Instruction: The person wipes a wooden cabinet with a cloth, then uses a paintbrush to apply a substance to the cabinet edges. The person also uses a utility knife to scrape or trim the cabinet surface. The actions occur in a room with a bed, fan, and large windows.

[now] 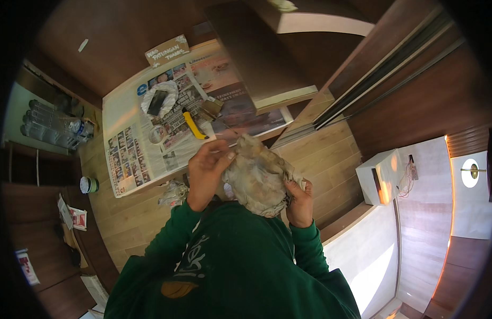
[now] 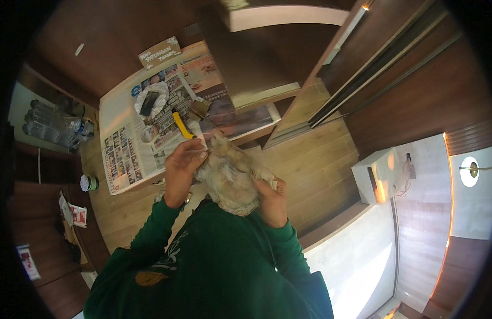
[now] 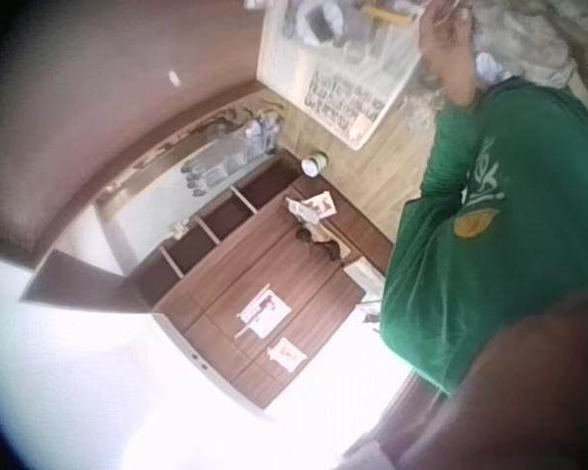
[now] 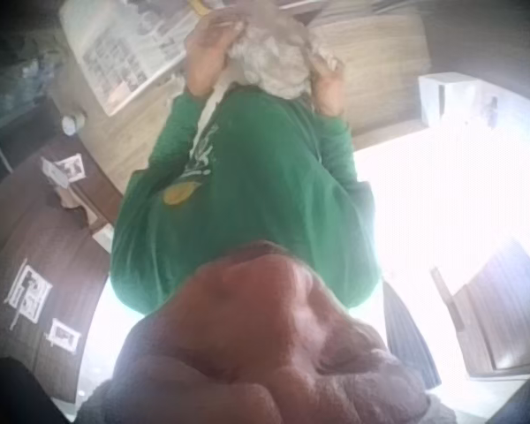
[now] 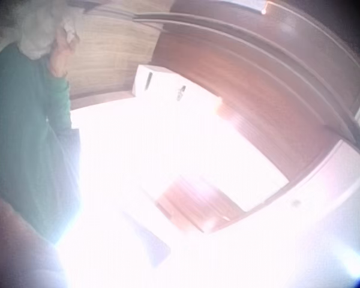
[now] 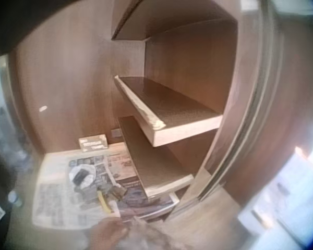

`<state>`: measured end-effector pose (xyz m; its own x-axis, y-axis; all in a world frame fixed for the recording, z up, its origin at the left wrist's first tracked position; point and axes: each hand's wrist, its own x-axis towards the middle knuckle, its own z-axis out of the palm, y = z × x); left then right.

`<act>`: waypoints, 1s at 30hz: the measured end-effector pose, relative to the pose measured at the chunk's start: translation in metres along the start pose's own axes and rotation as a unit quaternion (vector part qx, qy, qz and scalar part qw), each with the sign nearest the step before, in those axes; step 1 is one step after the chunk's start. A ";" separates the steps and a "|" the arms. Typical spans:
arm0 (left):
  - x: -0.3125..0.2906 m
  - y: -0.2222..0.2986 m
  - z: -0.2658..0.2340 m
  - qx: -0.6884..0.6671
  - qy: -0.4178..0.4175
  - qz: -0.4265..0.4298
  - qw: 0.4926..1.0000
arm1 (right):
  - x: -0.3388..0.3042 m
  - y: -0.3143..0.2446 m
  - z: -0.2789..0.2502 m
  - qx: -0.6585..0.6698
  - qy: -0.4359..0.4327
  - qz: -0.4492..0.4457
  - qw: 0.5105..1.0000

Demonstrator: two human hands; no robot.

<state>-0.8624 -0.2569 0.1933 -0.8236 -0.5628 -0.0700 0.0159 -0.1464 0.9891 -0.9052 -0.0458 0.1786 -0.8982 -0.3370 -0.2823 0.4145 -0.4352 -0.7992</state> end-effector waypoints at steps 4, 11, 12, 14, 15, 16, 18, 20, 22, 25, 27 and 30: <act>-0.021 0.008 0.030 0.248 -0.090 0.240 0.934 | 0.004 -0.026 -0.016 -0.066 0.070 0.033 0.995; -0.044 0.003 0.089 0.128 -0.160 0.071 0.976 | 0.017 -0.063 -0.023 -0.357 -0.076 -0.262 0.893; -0.043 0.002 0.091 0.089 -0.158 0.060 0.982 | 0.020 -0.065 -0.024 -0.325 -0.083 -0.238 0.911; -0.039 -0.001 0.092 0.038 -0.183 0.004 0.982 | 0.025 -0.063 -0.024 -0.228 -0.095 -0.225 0.943; -0.035 -0.003 0.091 0.029 -0.209 -0.042 0.977 | 0.027 -0.059 -0.022 -0.145 -0.102 -0.165 0.970; -0.030 -0.007 0.089 0.012 -0.238 -0.089 0.967 | 0.029 -0.051 -0.020 -0.054 -0.107 -0.101 0.988; -0.022 -0.016 0.082 0.094 -0.229 -0.095 0.964 | 0.036 -0.032 -0.017 0.032 -0.089 -0.037 0.995; -0.014 -0.030 0.070 0.155 -0.198 -0.065 0.966 | 0.057 -0.010 -0.017 0.020 -0.041 -0.038 0.998; -0.010 -0.044 0.043 0.207 -0.143 -0.001 0.968 | 0.087 0.008 -0.020 -0.074 0.036 -0.119 0.989; -0.005 -0.065 -0.025 0.305 -0.151 -0.026 0.940 | 0.130 0.026 -0.024 -0.131 0.133 -0.193 0.963; -0.011 -0.087 -0.086 0.431 -0.173 -0.060 0.884 | 0.156 0.032 -0.024 -0.113 0.168 -0.230 0.952; -0.040 -0.138 -0.193 0.519 -0.153 -0.026 0.841 | 0.189 0.035 -0.020 -0.063 0.193 -0.262 0.943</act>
<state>-0.7222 -0.3716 0.0351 -0.9177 -0.3194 -0.2363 -0.3970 0.7138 0.5769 -1.0629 -0.1085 0.0868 -0.9713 0.2375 0.0164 -0.1005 -0.3470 -0.9325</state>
